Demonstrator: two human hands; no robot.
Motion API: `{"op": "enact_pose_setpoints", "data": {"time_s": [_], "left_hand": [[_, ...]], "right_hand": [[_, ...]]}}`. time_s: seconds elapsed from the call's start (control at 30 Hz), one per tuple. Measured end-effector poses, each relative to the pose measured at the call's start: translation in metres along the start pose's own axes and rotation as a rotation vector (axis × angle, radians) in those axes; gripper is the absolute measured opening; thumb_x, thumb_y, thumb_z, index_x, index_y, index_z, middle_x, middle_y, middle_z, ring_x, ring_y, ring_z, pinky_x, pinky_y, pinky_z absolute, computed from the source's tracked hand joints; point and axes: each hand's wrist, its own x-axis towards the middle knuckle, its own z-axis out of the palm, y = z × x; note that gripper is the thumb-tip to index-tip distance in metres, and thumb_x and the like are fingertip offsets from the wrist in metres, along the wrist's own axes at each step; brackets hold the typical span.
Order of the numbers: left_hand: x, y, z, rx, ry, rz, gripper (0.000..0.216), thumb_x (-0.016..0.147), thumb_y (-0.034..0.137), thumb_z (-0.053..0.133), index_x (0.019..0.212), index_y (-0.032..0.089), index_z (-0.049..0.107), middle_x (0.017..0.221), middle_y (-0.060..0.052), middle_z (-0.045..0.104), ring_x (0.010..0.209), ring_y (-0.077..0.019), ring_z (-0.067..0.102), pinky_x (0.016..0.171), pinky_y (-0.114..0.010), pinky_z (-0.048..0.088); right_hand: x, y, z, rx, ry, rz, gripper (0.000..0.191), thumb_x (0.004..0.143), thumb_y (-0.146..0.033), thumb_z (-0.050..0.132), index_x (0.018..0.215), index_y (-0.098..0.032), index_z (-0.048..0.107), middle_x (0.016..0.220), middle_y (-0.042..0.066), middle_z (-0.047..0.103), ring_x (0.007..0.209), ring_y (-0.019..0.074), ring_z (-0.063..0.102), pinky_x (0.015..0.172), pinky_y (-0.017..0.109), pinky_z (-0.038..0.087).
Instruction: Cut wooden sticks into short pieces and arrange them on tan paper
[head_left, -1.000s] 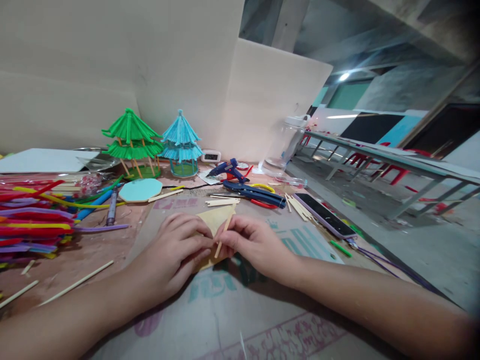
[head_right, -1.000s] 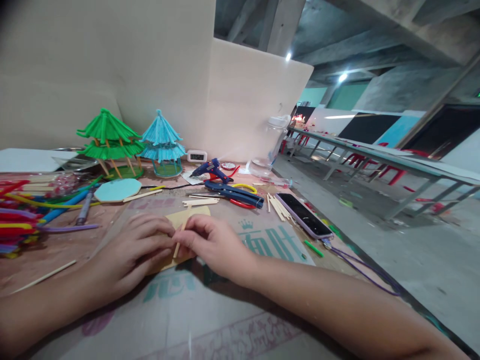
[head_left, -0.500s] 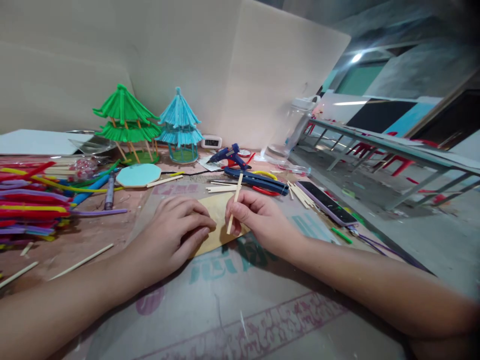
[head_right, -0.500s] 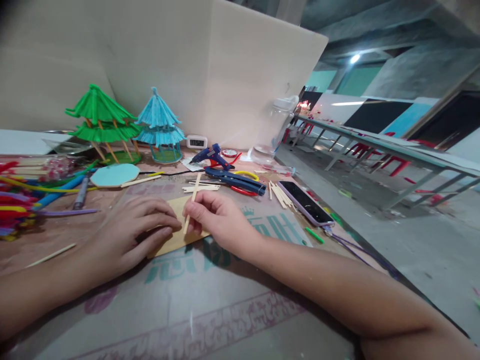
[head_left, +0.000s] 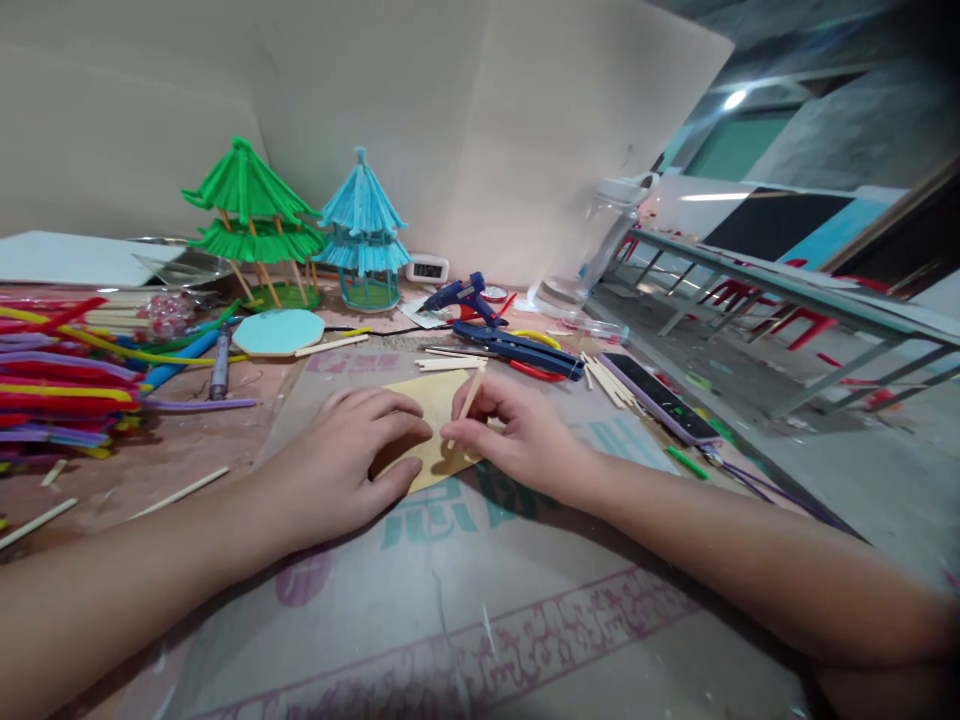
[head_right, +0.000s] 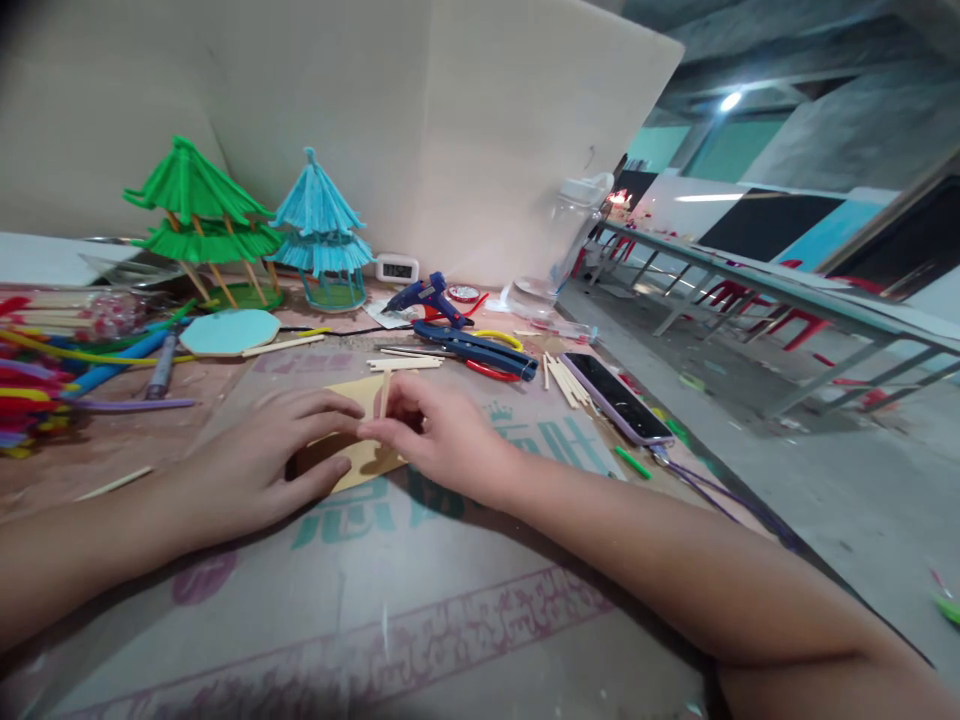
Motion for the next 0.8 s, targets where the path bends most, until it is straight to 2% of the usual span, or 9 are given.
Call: {"op": "enact_pose_setpoints", "data": {"time_s": [0.1, 0.2, 0.33, 0.4, 0.5, 0.67, 0.77, 0.8], "left_hand": [[0.0011, -0.0009, 0.0007, -0.015, -0.033, -0.013, 0.028, 0.097, 0.034, 0.054, 0.118, 0.023, 0.068, 0.129, -0.008, 0.067, 0.123, -0.0284, 0.060, 0.107, -0.050, 0.045], [0.0019, -0.0007, -0.0001, -0.024, -0.047, -0.017, 0.026, 0.098, 0.037, 0.053, 0.115, 0.023, 0.067, 0.129, -0.008, 0.066, 0.123, -0.0284, 0.059, 0.107, -0.050, 0.045], [0.0021, -0.0001, -0.0010, 0.000, -0.062, -0.029, 0.029, 0.098, 0.039, 0.051, 0.115, 0.023, 0.069, 0.131, -0.009, 0.064, 0.124, -0.0306, 0.058, 0.107, -0.053, 0.045], [0.0020, -0.0001, -0.0009, 0.005, -0.066, -0.029, 0.030, 0.098, 0.039, 0.051, 0.116, 0.023, 0.069, 0.130, -0.009, 0.064, 0.124, -0.0308, 0.058, 0.107, -0.053, 0.045], [0.0020, -0.0005, -0.0005, -0.004, -0.070, -0.011, 0.030, 0.100, 0.039, 0.049, 0.115, 0.023, 0.069, 0.129, -0.009, 0.065, 0.124, -0.0298, 0.058, 0.108, -0.052, 0.045], [0.0022, -0.0008, -0.0005, 0.003, -0.073, -0.033, 0.030, 0.099, 0.038, 0.051, 0.117, 0.024, 0.070, 0.130, -0.009, 0.064, 0.125, -0.0306, 0.058, 0.108, -0.053, 0.045], [0.0023, -0.0004, -0.0007, -0.009, -0.070, -0.012, 0.028, 0.099, 0.037, 0.051, 0.113, 0.024, 0.070, 0.128, -0.008, 0.065, 0.124, -0.0303, 0.058, 0.108, -0.052, 0.045], [0.0023, -0.0001, -0.0008, -0.008, -0.065, -0.017, 0.028, 0.099, 0.038, 0.051, 0.113, 0.023, 0.070, 0.128, -0.008, 0.065, 0.124, -0.0307, 0.058, 0.108, -0.052, 0.045]], "right_hand": [[-0.0012, 0.0009, 0.0018, -0.271, -0.080, -0.140, 0.017, 0.095, -0.028, 0.065, 0.083, -0.021, 0.056, 0.074, -0.003, 0.059, 0.066, 0.0121, 0.053, 0.062, 0.024, 0.039], [0.0011, 0.0019, 0.0011, -0.361, -0.155, -0.237, 0.017, 0.098, -0.023, 0.058, 0.082, -0.021, 0.052, 0.076, -0.002, 0.058, 0.067, 0.0122, 0.052, 0.063, 0.024, 0.038], [0.0062, 0.0075, -0.0047, -0.540, -0.076, -0.208, 0.018, 0.096, -0.021, 0.056, 0.081, -0.022, 0.046, 0.070, -0.002, 0.054, 0.062, 0.0137, 0.047, 0.059, 0.025, 0.033], [0.0063, 0.0090, -0.0061, -0.552, -0.045, -0.195, 0.018, 0.096, -0.022, 0.056, 0.081, -0.022, 0.046, 0.070, -0.002, 0.054, 0.062, 0.0140, 0.048, 0.059, 0.025, 0.032], [0.0044, 0.0085, -0.0050, -0.504, -0.150, -0.294, 0.016, 0.098, -0.021, 0.054, 0.083, -0.022, 0.048, 0.074, -0.001, 0.058, 0.067, 0.0146, 0.053, 0.062, 0.025, 0.037], [0.0032, 0.0074, -0.0034, -0.606, -0.058, -0.271, 0.019, 0.098, -0.020, 0.054, 0.081, -0.022, 0.046, 0.072, -0.001, 0.056, 0.066, 0.0157, 0.052, 0.062, 0.026, 0.035], [0.0021, 0.0065, -0.0032, -0.558, -0.164, -0.294, 0.016, 0.099, -0.023, 0.054, 0.084, -0.022, 0.049, 0.076, 0.001, 0.061, 0.070, 0.0160, 0.056, 0.064, 0.026, 0.038], [0.0020, 0.0065, -0.0035, -0.564, -0.153, -0.284, 0.016, 0.099, -0.022, 0.054, 0.084, -0.022, 0.049, 0.075, 0.000, 0.060, 0.068, 0.0156, 0.055, 0.063, 0.026, 0.037]]}}
